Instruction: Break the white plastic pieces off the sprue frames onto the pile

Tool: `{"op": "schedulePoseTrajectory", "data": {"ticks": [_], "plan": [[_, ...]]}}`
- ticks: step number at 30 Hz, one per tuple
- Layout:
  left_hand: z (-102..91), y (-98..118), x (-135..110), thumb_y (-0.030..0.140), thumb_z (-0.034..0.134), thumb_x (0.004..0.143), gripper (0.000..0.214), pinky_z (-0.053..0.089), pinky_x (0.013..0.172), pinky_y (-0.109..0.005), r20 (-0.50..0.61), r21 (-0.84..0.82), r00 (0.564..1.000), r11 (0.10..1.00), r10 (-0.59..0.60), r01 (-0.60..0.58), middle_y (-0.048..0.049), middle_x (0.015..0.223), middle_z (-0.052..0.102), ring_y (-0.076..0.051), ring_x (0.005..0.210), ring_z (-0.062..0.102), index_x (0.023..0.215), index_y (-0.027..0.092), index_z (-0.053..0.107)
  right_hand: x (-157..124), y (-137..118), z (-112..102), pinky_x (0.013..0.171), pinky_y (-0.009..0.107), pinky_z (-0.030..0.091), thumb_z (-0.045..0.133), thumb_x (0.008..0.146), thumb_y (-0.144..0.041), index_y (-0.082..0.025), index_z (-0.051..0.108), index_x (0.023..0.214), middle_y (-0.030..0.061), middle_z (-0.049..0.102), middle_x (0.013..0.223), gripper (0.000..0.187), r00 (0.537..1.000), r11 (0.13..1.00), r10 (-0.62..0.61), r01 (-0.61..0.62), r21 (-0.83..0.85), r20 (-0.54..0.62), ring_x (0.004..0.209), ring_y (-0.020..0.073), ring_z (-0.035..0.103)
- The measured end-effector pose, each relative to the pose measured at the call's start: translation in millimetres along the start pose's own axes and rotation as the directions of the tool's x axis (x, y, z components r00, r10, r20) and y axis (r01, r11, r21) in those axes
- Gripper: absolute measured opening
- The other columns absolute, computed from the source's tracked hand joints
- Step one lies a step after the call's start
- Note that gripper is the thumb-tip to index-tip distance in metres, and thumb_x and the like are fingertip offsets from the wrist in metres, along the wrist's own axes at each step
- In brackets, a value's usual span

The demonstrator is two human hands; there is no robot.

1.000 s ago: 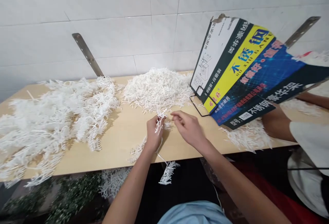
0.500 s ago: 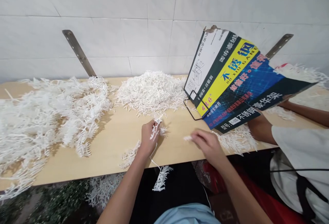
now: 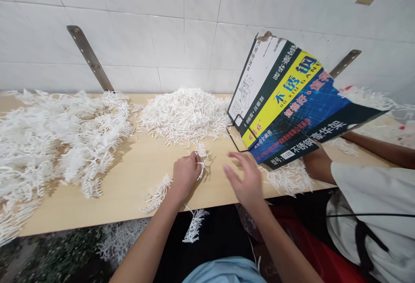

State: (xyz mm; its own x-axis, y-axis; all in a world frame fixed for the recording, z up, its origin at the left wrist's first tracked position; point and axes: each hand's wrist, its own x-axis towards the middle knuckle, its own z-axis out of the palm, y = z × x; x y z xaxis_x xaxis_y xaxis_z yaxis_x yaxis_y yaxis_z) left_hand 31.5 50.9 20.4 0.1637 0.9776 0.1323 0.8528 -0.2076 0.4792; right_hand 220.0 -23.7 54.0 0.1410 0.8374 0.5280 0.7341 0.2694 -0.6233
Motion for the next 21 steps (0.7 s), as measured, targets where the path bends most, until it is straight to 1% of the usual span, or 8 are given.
{"op": "schedulePoseTrajectory", "data": {"ticks": [2,3,6,8,11,14,17,21], "plan": [[-1.3,-1,-1,0.024,0.049,0.098,0.023,0.031,0.061,-0.032,0.013,0.013,1.000,1.000,0.014,-0.014,-0.0118,0.074,0.073,-0.026,0.066,0.065,0.092,0.017,0.070,31,-3,42,0.108,0.050,0.050,0.068,0.092,-0.049,-0.020,0.064,0.134,0.0167,0.067,0.137,0.051,0.987,0.996,-0.060,0.048,0.080,0.148,0.130,0.0338,0.059],[-2.1,-2,-1,0.023,0.050,0.097,0.021,0.032,0.062,-0.032,0.016,0.016,1.000,1.000,0.019,-0.019,-0.0119,0.076,0.074,-0.026,0.068,0.066,0.092,0.017,0.070,44,-1,59,0.110,0.049,0.049,0.070,0.091,-0.051,-0.020,0.064,0.136,0.0166,0.066,0.140,0.055,0.970,0.992,-0.074,0.048,0.119,0.231,0.132,0.0340,0.059],[-4.6,-4,-1,0.021,0.047,0.098,0.025,0.034,0.063,-0.031,0.008,0.017,1.000,1.000,0.023,-0.023,-0.0122,0.081,0.076,-0.025,0.072,0.068,0.095,0.017,0.072,70,6,94,0.093,0.040,0.056,0.062,0.097,-0.054,-0.020,0.075,0.113,0.0109,0.077,0.116,0.040,0.903,0.952,-0.038,-0.098,0.291,0.428,0.108,0.0284,0.071],[-5.4,-4,0,0.022,0.045,0.100,0.028,0.034,0.063,-0.031,0.007,0.013,0.999,0.999,0.031,-0.031,-0.0117,0.080,0.077,-0.024,0.070,0.068,0.097,0.017,0.072,78,12,103,0.077,0.034,0.057,0.055,0.100,-0.057,-0.018,0.077,0.095,0.0081,0.079,0.093,0.045,0.875,0.884,-0.001,-0.226,0.409,0.485,0.086,0.0240,0.074],[-3.9,-4,1,0.028,0.046,0.102,0.030,0.032,0.062,-0.031,0.014,0.008,0.999,0.999,0.047,-0.047,-0.0110,0.077,0.075,-0.024,0.067,0.067,0.094,0.018,0.073,81,20,107,0.062,0.029,0.052,0.054,0.099,-0.059,-0.018,0.076,0.085,0.0052,0.074,0.075,0.049,0.876,0.823,0.034,-0.298,0.484,0.482,0.065,0.0199,0.069],[-0.9,-2,2,0.028,0.047,0.101,0.029,0.030,0.061,-0.031,0.020,0.002,0.999,0.999,0.044,-0.044,-0.0105,0.075,0.074,-0.024,0.065,0.066,0.092,0.019,0.073,80,29,110,0.058,0.028,0.047,0.058,0.096,-0.055,-0.019,0.075,0.077,0.0036,0.071,0.066,0.044,0.897,0.867,0.056,-0.261,0.425,0.438,0.061,0.0189,0.065],[0.6,-3,1,0.022,0.051,0.097,0.021,0.030,0.061,-0.031,0.037,-0.016,0.998,0.999,0.048,-0.048,-0.0085,0.073,0.073,-0.024,0.065,0.065,0.090,0.020,0.072,86,40,117,0.053,0.027,0.042,0.056,0.097,-0.053,-0.019,0.070,0.071,0.0035,0.066,0.061,0.045,0.931,0.874,0.191,-0.305,0.379,0.311,0.056,0.0174,0.059],[-2.5,-8,-5,0.018,0.049,0.095,0.020,0.032,0.063,-0.029,0.029,-0.058,0.999,0.998,0.037,-0.036,-0.0049,0.069,0.071,-0.022,0.064,0.064,0.088,0.022,0.068,99,55,123,0.049,0.026,0.039,0.041,0.102,-0.052,-0.019,0.065,0.074,0.0024,0.063,0.062,0.049,0.921,0.801,0.329,-0.390,0.454,0.210,0.048,0.0139,0.050]]}}
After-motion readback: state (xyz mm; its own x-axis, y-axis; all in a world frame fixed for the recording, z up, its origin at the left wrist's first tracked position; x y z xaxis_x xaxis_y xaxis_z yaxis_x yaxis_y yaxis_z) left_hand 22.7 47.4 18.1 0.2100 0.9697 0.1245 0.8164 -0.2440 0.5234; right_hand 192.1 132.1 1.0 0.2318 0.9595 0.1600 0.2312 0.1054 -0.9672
